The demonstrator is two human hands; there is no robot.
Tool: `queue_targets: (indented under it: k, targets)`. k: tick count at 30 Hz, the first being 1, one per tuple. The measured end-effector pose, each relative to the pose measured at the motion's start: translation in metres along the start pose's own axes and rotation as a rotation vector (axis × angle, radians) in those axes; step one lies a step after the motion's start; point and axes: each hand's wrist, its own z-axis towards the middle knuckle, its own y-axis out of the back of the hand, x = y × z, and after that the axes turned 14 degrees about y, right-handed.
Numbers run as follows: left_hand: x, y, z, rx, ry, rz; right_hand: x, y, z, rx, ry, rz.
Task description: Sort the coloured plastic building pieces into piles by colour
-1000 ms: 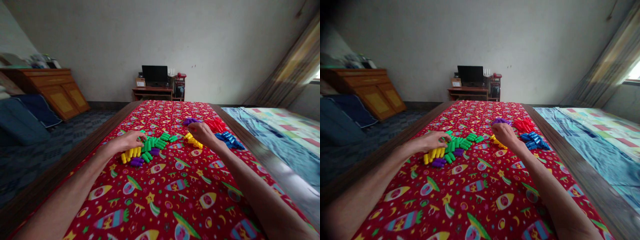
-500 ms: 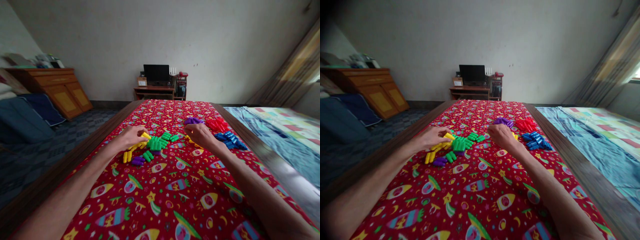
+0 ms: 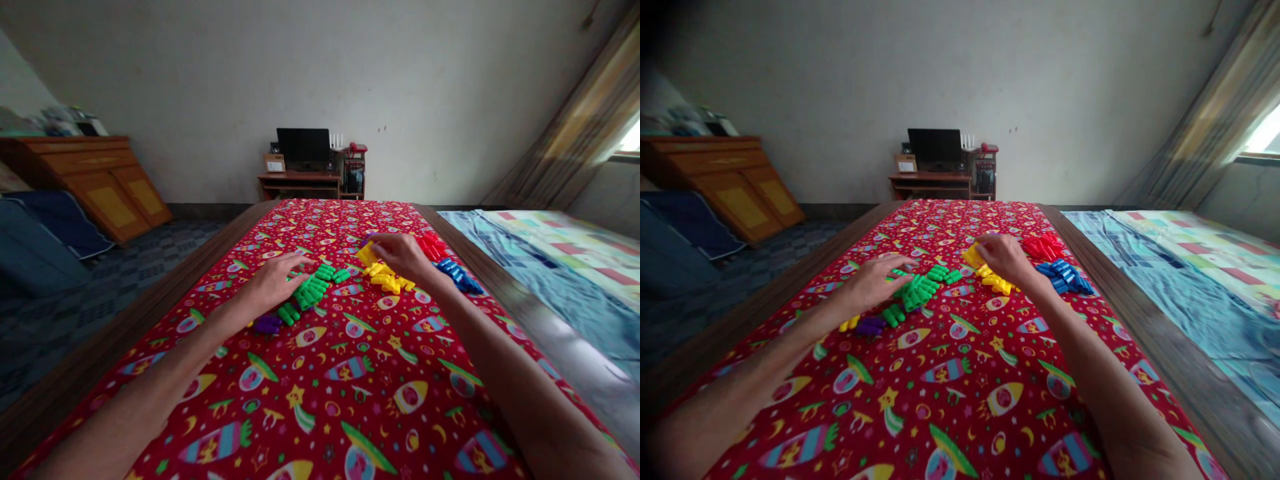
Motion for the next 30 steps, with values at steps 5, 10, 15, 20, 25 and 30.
queue_targets:
  k: [5,10,15,20,25,30]
  targets:
    - [0.058,0.008,0.01,0.131,0.145,0.531,-0.047,0.016,-0.009,0.235,-0.147,-0.09]
    - [0.067,-0.001,0.012,0.1,0.115,0.602,-0.053,0.006,-0.014,0.32,-0.197,-0.19]
    - [0.044,0.01,0.016,0.082,0.227,0.443,-0.03,0.012,-0.006,0.157,-0.124,-0.217]
    - [0.022,0.01,0.012,0.102,0.17,-0.167,0.03,-0.007,-0.001,0.139,0.144,0.109]
    - [-0.011,-0.007,-0.003,0.265,0.144,-0.555,0.067,-0.044,-0.008,0.149,0.325,0.274]
    - [-0.021,-0.007,-0.009,0.296,0.103,-0.433,0.048,-0.041,-0.006,0.096,0.235,0.178]
